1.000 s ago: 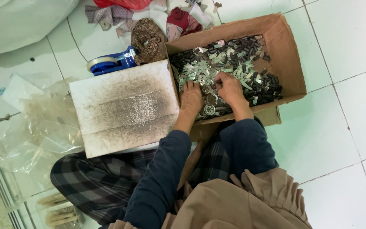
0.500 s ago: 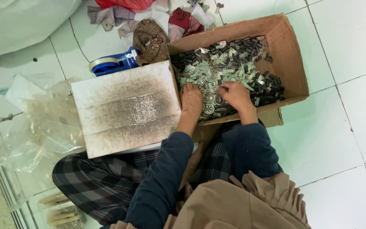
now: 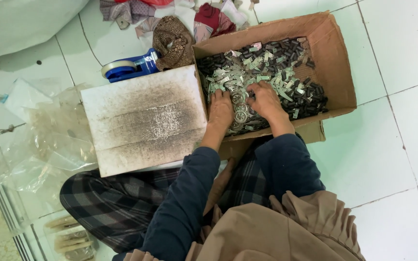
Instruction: Sorting and packaging small metal washers into plastic bags using a template board.
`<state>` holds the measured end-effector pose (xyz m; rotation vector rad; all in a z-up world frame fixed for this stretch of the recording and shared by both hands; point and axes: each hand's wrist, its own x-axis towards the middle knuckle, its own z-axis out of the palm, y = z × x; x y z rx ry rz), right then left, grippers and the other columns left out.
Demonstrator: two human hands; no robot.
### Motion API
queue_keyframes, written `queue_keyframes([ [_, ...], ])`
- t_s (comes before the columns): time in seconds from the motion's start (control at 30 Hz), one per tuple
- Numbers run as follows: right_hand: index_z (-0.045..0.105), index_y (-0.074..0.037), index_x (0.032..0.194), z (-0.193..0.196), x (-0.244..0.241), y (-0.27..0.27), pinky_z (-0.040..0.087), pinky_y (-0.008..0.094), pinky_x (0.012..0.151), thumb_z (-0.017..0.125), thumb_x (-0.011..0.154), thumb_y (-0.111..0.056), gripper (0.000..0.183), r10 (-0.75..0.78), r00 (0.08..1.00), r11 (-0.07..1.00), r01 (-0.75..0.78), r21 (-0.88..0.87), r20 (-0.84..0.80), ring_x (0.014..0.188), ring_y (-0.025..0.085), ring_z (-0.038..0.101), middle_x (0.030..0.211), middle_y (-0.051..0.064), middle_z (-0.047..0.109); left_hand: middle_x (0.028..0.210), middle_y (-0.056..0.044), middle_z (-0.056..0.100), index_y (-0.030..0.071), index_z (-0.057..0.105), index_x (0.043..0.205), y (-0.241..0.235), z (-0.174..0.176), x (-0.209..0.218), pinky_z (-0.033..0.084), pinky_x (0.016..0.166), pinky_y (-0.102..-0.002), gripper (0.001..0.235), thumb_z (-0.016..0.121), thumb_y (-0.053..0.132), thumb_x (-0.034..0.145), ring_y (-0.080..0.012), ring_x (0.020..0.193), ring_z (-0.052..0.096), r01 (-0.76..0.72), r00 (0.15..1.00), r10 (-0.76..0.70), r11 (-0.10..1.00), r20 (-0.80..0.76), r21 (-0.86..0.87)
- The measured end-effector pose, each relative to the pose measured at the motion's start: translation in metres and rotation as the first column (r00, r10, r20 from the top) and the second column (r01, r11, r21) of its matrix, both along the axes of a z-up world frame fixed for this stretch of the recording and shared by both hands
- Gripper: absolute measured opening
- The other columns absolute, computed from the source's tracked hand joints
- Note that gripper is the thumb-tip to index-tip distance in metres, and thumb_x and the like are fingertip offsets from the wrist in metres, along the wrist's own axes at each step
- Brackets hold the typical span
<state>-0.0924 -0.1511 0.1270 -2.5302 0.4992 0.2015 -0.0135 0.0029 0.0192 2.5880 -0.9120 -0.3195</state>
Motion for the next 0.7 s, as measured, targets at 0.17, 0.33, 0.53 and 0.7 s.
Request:
queue_keyframes([
  [0.17,0.068,-0.009,0.114,-0.023,0.006,-0.004,0.053,0.055,0.087,0.075,0.090,-0.015,0.026,-0.087,0.996,0.990,0.084,0.112,0.018,0.110,0.041,0.063,0.106,0.014,0.064,0.124,-0.018,0.047,0.008,0.054,0.130,0.003,0.018,0.005,0.048,0.097,-0.046,0.045,0.067,0.012,0.087,-0.0396,0.113,0.054,-0.013,0.977,0.000,0.998,-0.215,-0.057],
  [0.33,0.070,-0.010,0.110,-0.025,0.004,-0.004,0.054,0.055,0.082,0.072,0.091,-0.014,0.019,-0.115,0.993,0.971,0.105,0.214,0.039,0.105,0.040,0.068,0.105,0.015,0.071,0.124,-0.019,0.053,0.008,0.055,0.132,0.004,0.017,0.005,0.049,0.097,-0.048,0.047,0.065,0.012,0.086,-0.0419,0.115,0.056,-0.002,0.967,-0.018,0.997,-0.256,-0.078],
  [0.53,0.072,-0.009,0.107,0.009,-0.006,0.008,0.054,0.054,0.087,0.070,0.089,-0.014,0.018,-0.143,0.989,0.933,0.122,0.338,0.040,0.108,0.042,0.069,0.107,0.017,0.076,0.124,-0.026,0.056,0.004,0.056,0.131,0.010,0.056,0.002,0.050,0.100,-0.054,0.041,0.056,0.007,0.090,-0.0483,0.118,0.057,0.069,0.930,-0.123,0.984,-0.346,-0.165],
  [0.7,0.072,-0.009,0.105,0.050,-0.031,0.025,0.054,0.054,0.088,0.068,0.088,-0.013,0.018,-0.123,0.992,0.929,0.116,0.351,-0.001,0.109,0.042,0.069,0.106,0.018,0.076,0.130,-0.027,0.057,0.001,0.055,0.138,0.024,0.072,-0.018,0.057,0.094,-0.050,0.048,0.053,0.001,0.091,-0.0450,0.116,0.062,0.191,0.891,-0.233,0.971,-0.390,-0.143],
])
